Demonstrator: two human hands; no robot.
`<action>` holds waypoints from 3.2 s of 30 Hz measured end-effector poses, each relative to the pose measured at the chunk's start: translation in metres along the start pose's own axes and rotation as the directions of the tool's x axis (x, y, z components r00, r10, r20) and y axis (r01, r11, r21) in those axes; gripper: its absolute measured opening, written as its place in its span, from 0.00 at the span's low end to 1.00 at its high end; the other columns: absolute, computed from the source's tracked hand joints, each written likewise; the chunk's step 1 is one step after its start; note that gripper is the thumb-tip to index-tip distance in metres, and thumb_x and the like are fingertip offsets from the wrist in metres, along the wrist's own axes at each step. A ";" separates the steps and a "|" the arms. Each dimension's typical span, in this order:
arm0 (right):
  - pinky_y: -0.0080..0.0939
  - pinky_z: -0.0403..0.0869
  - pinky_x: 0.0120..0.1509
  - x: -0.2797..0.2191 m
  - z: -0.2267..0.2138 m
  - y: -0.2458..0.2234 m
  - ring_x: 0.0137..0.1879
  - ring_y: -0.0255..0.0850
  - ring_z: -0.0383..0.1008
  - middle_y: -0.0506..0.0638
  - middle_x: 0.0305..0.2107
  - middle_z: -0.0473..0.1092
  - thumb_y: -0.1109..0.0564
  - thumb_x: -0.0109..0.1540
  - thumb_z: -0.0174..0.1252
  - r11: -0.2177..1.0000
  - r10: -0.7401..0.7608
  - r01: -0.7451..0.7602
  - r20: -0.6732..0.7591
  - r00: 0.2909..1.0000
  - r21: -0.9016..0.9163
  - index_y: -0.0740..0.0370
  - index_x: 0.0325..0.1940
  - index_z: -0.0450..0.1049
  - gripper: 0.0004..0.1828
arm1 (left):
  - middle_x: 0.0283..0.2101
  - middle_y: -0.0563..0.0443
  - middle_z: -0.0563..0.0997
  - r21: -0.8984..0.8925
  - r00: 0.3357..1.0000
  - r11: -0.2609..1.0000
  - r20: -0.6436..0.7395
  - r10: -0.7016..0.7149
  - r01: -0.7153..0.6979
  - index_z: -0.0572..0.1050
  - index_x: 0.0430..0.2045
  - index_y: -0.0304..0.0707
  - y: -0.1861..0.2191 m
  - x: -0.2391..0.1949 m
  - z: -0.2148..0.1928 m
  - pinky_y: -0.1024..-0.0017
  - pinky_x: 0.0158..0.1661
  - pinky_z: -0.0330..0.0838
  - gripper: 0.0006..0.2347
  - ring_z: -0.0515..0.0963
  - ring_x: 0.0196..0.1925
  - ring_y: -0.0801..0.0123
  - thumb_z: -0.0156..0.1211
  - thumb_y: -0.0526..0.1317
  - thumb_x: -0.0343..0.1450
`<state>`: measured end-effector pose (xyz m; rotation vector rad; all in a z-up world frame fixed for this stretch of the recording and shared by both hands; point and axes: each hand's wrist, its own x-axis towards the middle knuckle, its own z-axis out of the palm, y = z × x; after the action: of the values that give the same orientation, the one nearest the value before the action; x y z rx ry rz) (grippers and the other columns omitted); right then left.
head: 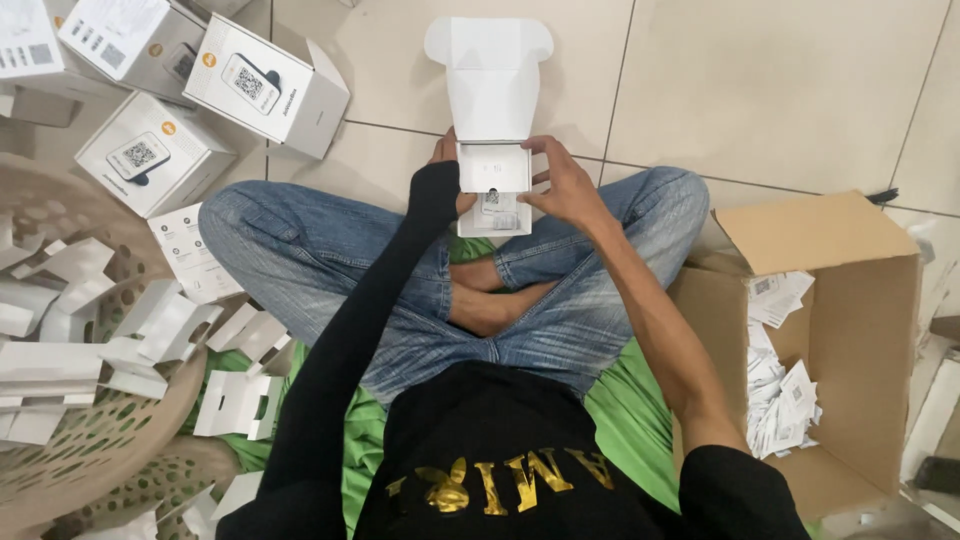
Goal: The person sits on the floor and opens white product boxes one at a time, removing the folded paper inserts and manuals from each box and placing the papers into a large cardboard box beside them, setting the emptied boxes on the floor.
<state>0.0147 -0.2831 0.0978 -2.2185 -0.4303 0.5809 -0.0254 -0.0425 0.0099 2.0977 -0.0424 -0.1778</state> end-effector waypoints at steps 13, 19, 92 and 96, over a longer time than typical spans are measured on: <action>0.53 0.77 0.62 0.088 -0.023 0.012 0.66 0.52 0.72 0.63 0.68 0.62 0.32 0.66 0.56 0.860 0.197 -0.069 -0.206 0.959 0.506 0.58 0.80 0.53 0.47 | 0.64 0.26 0.74 -0.592 0.962 0.764 0.085 -0.259 0.258 0.56 0.71 0.26 0.034 0.092 -0.074 0.59 0.60 0.70 0.43 0.75 0.67 0.44 0.65 0.58 0.67; 0.51 0.82 0.57 0.022 -0.022 -0.040 0.66 0.49 0.70 0.61 0.64 0.65 0.56 0.61 0.64 0.971 -0.038 0.099 -0.266 0.963 0.217 0.63 0.76 0.52 0.42 | 0.70 0.30 0.67 -0.386 0.968 0.888 -0.114 0.222 -0.249 0.57 0.72 0.26 -0.012 0.036 -0.029 0.59 0.64 0.72 0.33 0.68 0.73 0.45 0.57 0.51 0.76; 0.55 0.72 0.62 0.195 0.137 -0.126 0.63 0.62 0.70 0.67 0.60 0.67 0.44 0.65 0.61 0.845 -0.522 0.517 0.002 0.853 -0.135 0.60 0.74 0.61 0.37 | 0.70 0.23 0.59 -0.359 0.492 0.899 -0.847 -0.201 -0.250 0.39 0.77 0.37 -0.127 0.009 -0.081 0.52 0.59 0.69 0.49 0.70 0.65 0.39 0.70 0.39 0.64; 0.56 0.75 0.54 0.086 0.066 -0.065 0.51 0.60 0.77 0.67 0.49 0.74 0.44 0.66 0.57 0.919 -0.358 0.321 -0.143 0.923 -0.228 0.55 0.77 0.59 0.37 | 0.74 0.23 0.47 -0.025 0.957 0.983 -0.223 -0.184 0.183 0.40 0.75 0.52 -0.014 -0.039 -0.062 0.53 0.58 0.70 0.58 0.66 0.68 0.37 0.81 0.48 0.53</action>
<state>0.0437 -0.1604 0.0857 -2.2878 -0.7886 0.1503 -0.0560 0.0216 0.0325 2.1044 0.2900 -0.0504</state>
